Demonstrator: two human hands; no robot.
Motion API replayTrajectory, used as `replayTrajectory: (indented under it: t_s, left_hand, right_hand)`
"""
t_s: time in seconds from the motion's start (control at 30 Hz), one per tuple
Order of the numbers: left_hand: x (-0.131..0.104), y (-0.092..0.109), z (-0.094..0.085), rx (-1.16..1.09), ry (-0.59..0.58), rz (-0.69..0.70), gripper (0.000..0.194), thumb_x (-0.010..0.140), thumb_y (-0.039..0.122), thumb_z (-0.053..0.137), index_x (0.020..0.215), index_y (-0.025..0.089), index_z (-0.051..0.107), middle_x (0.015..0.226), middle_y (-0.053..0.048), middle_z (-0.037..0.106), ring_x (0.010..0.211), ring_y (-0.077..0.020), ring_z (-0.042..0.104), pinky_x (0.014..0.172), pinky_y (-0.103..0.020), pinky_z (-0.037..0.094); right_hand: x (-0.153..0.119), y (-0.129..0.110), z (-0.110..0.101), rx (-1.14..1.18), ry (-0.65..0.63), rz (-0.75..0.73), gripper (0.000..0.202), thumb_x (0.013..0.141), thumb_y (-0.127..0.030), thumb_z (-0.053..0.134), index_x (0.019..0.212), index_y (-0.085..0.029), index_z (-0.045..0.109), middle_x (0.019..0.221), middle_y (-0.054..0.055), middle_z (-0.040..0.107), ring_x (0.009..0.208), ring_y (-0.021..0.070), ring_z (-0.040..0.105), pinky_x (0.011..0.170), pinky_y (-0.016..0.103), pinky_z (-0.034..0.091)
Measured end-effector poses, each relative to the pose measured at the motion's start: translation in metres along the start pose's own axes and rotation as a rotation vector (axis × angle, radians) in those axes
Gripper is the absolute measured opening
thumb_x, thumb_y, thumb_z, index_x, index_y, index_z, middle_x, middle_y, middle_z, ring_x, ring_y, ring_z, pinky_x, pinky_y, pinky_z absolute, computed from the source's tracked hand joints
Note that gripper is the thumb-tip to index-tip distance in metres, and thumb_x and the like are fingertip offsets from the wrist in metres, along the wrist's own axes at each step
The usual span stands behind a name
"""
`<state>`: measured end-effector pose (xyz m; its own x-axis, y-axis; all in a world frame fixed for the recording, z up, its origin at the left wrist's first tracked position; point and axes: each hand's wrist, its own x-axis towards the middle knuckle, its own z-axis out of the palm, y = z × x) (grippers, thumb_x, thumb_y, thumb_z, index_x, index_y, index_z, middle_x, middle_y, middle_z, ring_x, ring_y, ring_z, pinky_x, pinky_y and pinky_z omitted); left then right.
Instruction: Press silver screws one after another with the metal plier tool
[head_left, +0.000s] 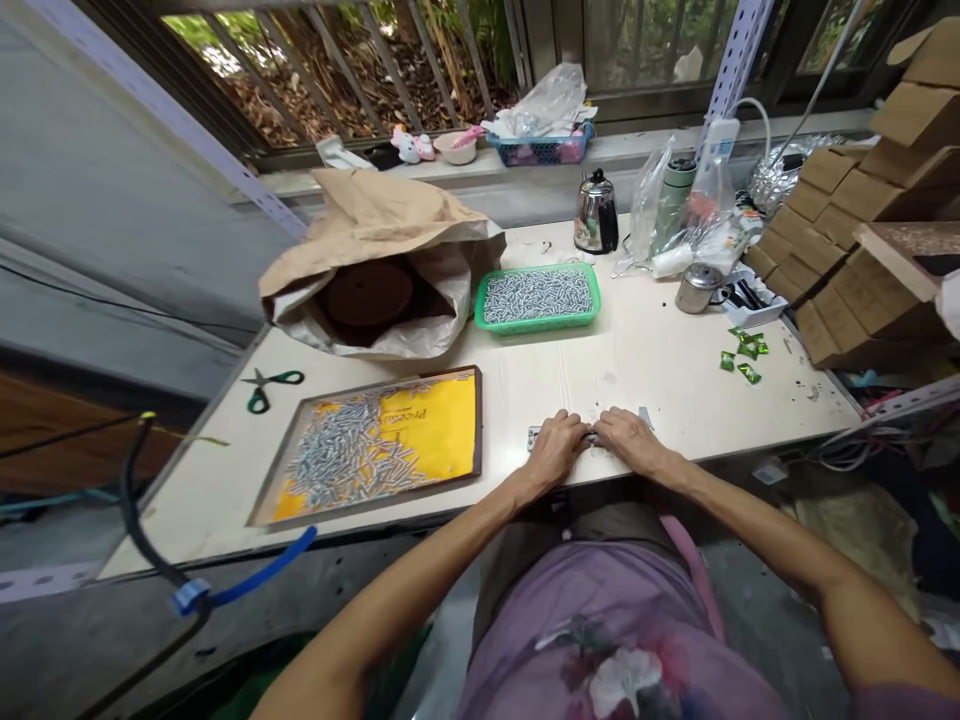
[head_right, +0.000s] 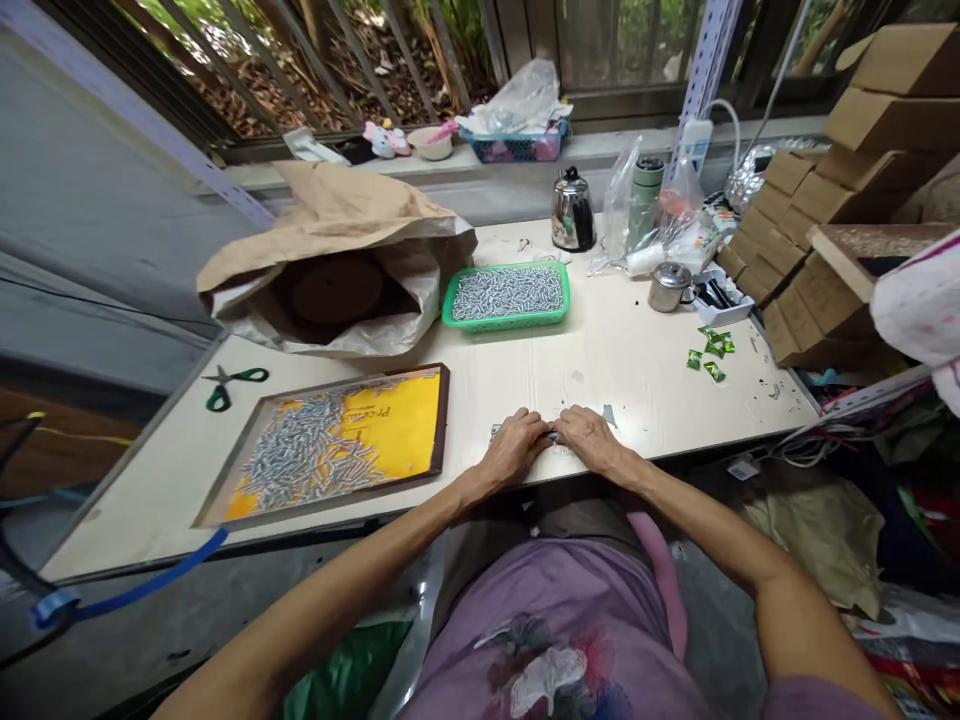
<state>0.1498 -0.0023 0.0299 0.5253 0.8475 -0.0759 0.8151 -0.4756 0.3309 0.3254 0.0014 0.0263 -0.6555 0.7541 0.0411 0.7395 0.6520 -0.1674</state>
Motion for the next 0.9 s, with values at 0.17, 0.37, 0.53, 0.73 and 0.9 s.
replayTrajectory:
  t_s: [0.17, 0.37, 0.53, 0.73, 0.9]
  left_hand:
    - [-0.002, 0.003, -0.002, 0.032, 0.003, -0.014, 0.011, 0.091, 0.021, 0.059, 0.094, 0.016, 0.068, 0.093, -0.008, 0.064, 0.097, -0.0234, 0.056, 0.084, -0.036, 0.049]
    - [-0.011, -0.004, 0.010, -0.022, 0.164, -0.040, 0.033, 0.087, 0.025, 0.063, 0.119, 0.016, 0.060, 0.117, -0.012, 0.064, 0.111, -0.0245, 0.057, 0.097, -0.042, 0.049]
    - [-0.046, -0.012, 0.026, -0.172, 0.495, -0.047, 0.042, 0.092, 0.027, 0.056, 0.133, 0.017, 0.052, 0.135, -0.017, 0.053, 0.129, -0.0256, 0.049, 0.105, -0.045, 0.045]
    - [-0.096, -0.022, 0.044, -0.302, 0.771, -0.276, 0.028, 0.098, 0.019, 0.039, 0.111, 0.019, 0.064, 0.099, -0.007, 0.062, 0.097, -0.0180, 0.061, 0.092, -0.036, 0.051]
    - [-0.092, -0.021, 0.038, -0.300, 0.629, -0.448, 0.018, 0.093, 0.024, 0.055, 0.081, 0.015, 0.065, 0.087, -0.007, 0.060, 0.088, -0.0185, 0.060, 0.084, -0.033, 0.051]
  right_hand:
    - [-0.003, -0.001, 0.005, -0.008, 0.032, 0.008, 0.011, 0.092, -0.021, 0.058, 0.093, -0.014, 0.066, 0.087, 0.007, 0.063, 0.087, 0.0196, 0.054, 0.077, 0.030, 0.042]
    - [-0.012, 0.002, 0.017, -0.019, 0.214, 0.017, 0.037, 0.094, -0.030, 0.052, 0.127, -0.015, 0.057, 0.120, 0.016, 0.061, 0.112, 0.0268, 0.051, 0.093, 0.041, 0.043]
    - [-0.013, 0.004, 0.027, -0.050, 0.326, 0.006, 0.053, 0.090, -0.041, 0.055, 0.136, -0.015, 0.051, 0.145, 0.022, 0.044, 0.131, 0.0332, 0.040, 0.098, 0.049, 0.042]
    - [-0.014, 0.007, 0.031, -0.040, 0.389, -0.031, 0.048, 0.091, -0.042, 0.052, 0.132, -0.018, 0.054, 0.139, 0.020, 0.051, 0.123, 0.0323, 0.048, 0.095, 0.049, 0.043]
    - [-0.014, 0.006, 0.031, -0.083, 0.452, -0.064, 0.039, 0.094, -0.040, 0.049, 0.122, -0.017, 0.060, 0.131, 0.019, 0.057, 0.115, 0.0304, 0.054, 0.091, 0.046, 0.045]
